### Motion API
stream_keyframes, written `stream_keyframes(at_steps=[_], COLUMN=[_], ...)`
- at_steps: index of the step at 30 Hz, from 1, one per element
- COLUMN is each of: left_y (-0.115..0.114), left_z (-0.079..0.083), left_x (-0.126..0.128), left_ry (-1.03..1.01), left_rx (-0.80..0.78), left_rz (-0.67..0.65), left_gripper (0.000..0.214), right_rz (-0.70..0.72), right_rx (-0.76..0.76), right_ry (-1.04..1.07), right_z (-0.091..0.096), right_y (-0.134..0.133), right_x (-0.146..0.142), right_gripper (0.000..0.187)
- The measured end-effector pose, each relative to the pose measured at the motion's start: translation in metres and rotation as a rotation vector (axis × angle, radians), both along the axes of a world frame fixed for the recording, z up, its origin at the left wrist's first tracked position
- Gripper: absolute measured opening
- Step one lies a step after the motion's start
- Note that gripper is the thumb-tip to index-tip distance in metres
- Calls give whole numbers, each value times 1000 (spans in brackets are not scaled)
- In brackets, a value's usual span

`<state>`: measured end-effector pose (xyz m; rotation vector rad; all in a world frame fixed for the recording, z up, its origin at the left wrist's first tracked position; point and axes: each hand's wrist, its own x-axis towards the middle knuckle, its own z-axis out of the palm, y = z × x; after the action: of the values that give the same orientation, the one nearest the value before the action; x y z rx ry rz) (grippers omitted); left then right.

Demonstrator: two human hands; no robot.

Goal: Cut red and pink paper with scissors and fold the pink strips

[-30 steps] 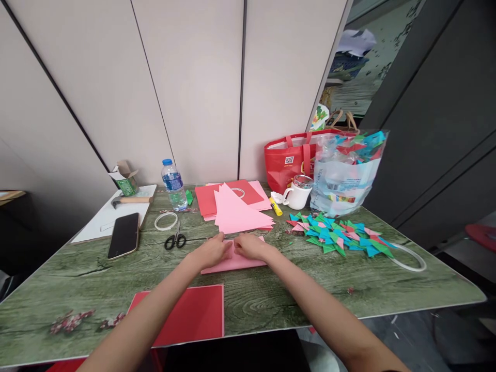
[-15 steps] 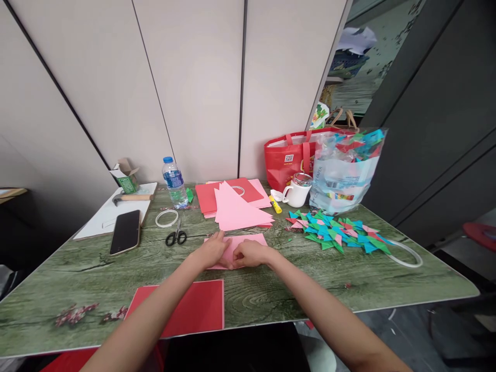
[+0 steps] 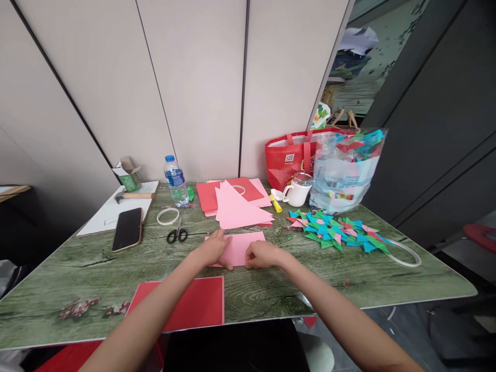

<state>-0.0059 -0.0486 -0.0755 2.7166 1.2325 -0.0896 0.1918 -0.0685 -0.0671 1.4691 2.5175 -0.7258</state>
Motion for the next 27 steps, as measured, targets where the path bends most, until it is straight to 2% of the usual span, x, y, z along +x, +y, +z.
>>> stream_keyframes(at_steps=[5, 11, 14, 17, 20, 24, 27], left_y=[-1, 0, 0, 1, 2, 1, -1], left_z=[0, 1, 2, 3, 3, 4, 3], left_x=[1, 2, 4, 6, 7, 7, 10], left_ry=[-3, 0, 4, 25, 38, 37, 47], left_rx=[0, -21, -38, -53, -57, -56, -9], left_rz=[8, 21, 39, 64, 80, 87, 95], left_gripper=[79, 74, 77, 80, 83, 83, 78], right_rz=[-48, -101, -159, -264, -318, -276, -253], right_rx=[-85, -81, 14, 235, 427, 657, 704], right_ry=[3, -60, -95, -38, 89, 401, 420], right_z=[-1, 7, 19, 23, 5, -49, -77], right_y=[0, 0, 4, 9, 13, 9, 6], right_x=[33, 49, 49, 37, 14, -11, -17], right_gripper=[18, 14, 15, 16, 31, 31, 29])
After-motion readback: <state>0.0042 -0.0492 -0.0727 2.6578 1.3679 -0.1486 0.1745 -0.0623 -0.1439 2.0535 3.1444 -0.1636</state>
